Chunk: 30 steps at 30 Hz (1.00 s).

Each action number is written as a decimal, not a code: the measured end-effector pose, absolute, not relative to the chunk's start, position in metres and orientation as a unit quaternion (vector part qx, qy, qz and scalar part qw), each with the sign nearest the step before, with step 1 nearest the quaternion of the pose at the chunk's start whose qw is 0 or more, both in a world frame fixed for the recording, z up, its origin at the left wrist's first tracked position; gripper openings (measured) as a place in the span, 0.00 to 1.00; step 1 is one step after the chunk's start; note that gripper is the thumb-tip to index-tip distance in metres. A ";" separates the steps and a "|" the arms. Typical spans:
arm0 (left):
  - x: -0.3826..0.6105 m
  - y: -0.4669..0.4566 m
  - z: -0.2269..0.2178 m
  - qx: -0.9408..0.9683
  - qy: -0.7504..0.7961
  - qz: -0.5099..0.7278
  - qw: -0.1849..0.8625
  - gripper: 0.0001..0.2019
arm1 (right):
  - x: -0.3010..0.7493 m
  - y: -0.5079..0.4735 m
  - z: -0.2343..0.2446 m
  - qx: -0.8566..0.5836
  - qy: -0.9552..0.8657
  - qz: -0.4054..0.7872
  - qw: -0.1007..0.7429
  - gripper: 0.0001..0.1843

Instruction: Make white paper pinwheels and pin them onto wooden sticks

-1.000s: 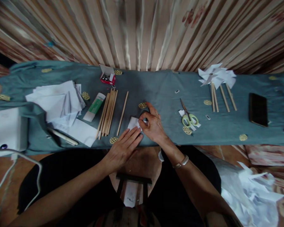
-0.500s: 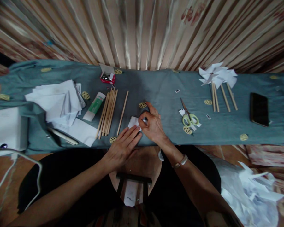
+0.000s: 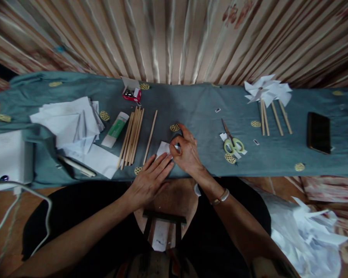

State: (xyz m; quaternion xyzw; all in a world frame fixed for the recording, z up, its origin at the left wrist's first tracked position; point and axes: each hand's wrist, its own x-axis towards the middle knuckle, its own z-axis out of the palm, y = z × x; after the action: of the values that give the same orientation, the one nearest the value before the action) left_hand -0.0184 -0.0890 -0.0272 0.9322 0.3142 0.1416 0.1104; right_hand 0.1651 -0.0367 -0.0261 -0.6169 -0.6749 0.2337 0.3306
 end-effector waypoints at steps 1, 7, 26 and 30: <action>-0.019 -0.089 -0.028 0.933 0.313 0.141 0.110 0.26 | 0.165 -0.037 -0.026 -0.617 -0.676 0.232 0.331 0.03; -0.019 -0.089 -0.033 0.932 0.316 0.135 0.117 0.27 | 0.165 -0.037 -0.028 -0.615 -0.679 0.218 0.336 0.03; -0.019 -0.088 -0.033 0.942 0.308 0.107 0.083 0.26 | 0.182 -0.056 -0.028 -0.593 -0.726 0.181 0.298 0.22; -0.019 -0.087 -0.033 0.942 0.308 0.113 0.071 0.25 | 0.194 -0.059 -0.031 -0.616 -0.716 0.158 0.286 0.26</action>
State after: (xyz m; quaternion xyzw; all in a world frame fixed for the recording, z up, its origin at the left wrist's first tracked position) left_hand -0.0189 -0.0871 -0.0334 0.9418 0.3085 0.1134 0.0707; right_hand 0.1943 -0.0592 -0.0307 -0.6164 -0.7165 0.1580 0.2859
